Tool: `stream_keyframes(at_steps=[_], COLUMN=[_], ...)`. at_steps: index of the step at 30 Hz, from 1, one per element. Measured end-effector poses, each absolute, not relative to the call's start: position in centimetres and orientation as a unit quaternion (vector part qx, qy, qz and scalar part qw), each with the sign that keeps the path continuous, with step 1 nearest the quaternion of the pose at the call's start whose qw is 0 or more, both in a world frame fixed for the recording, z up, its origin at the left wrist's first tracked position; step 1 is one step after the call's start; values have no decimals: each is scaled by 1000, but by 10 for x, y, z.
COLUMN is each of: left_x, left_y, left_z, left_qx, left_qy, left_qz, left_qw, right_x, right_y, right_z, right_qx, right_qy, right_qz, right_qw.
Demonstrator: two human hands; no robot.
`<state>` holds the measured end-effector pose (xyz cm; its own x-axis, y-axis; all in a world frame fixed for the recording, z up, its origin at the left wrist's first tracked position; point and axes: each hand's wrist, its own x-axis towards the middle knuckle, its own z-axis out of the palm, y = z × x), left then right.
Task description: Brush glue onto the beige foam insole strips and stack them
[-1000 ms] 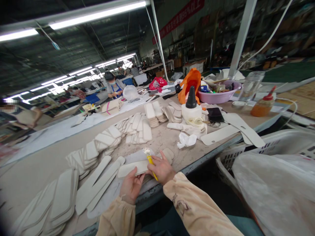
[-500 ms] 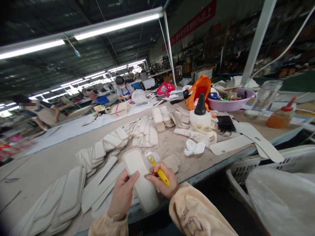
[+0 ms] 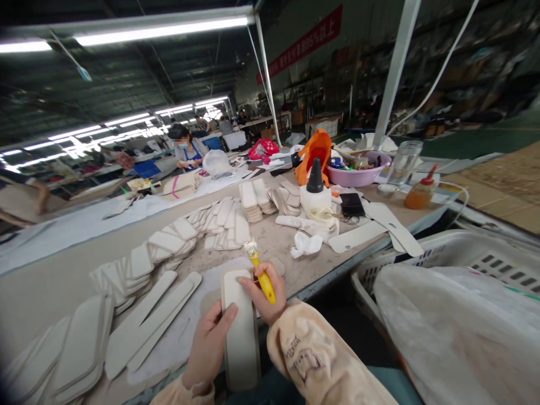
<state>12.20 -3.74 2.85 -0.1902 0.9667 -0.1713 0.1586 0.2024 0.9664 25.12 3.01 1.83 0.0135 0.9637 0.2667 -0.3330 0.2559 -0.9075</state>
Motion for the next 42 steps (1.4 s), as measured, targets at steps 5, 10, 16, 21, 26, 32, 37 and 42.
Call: stream_keyframes(at_steps=[5, 10, 16, 21, 26, 32, 37, 42], left_x=[128, 131, 132, 134, 136, 133, 110, 84], left_y=[-40, -39, -40, -40, -43, -44, -30, -25], left_z=[26, 27, 27, 29, 25, 29, 45, 52], left_qx=[445, 442, 444, 440, 402, 254, 183, 142], left_qy=[631, 636, 640, 637, 578, 529, 528, 504], left_qz=[441, 435, 429, 434, 466, 513, 639, 729], left_qw=[457, 459, 458, 461, 536, 626, 528, 442], right_x=[254, 254, 251, 250, 252, 250, 248, 237], right_y=[31, 33, 34, 33, 35, 38, 19, -1], right_z=[16, 13, 12, 13, 10, 5, 8, 0], right_qx=[-340, -350, -371, -361, -366, -341, -276, -261], right_qy=[-496, -500, -509, -513, -513, -492, -548, -641], right_qz=[494, 466, 426, 415, 420, 468, 555, 543], right_qw=[628, 640, 650, 659, 653, 651, 562, 475])
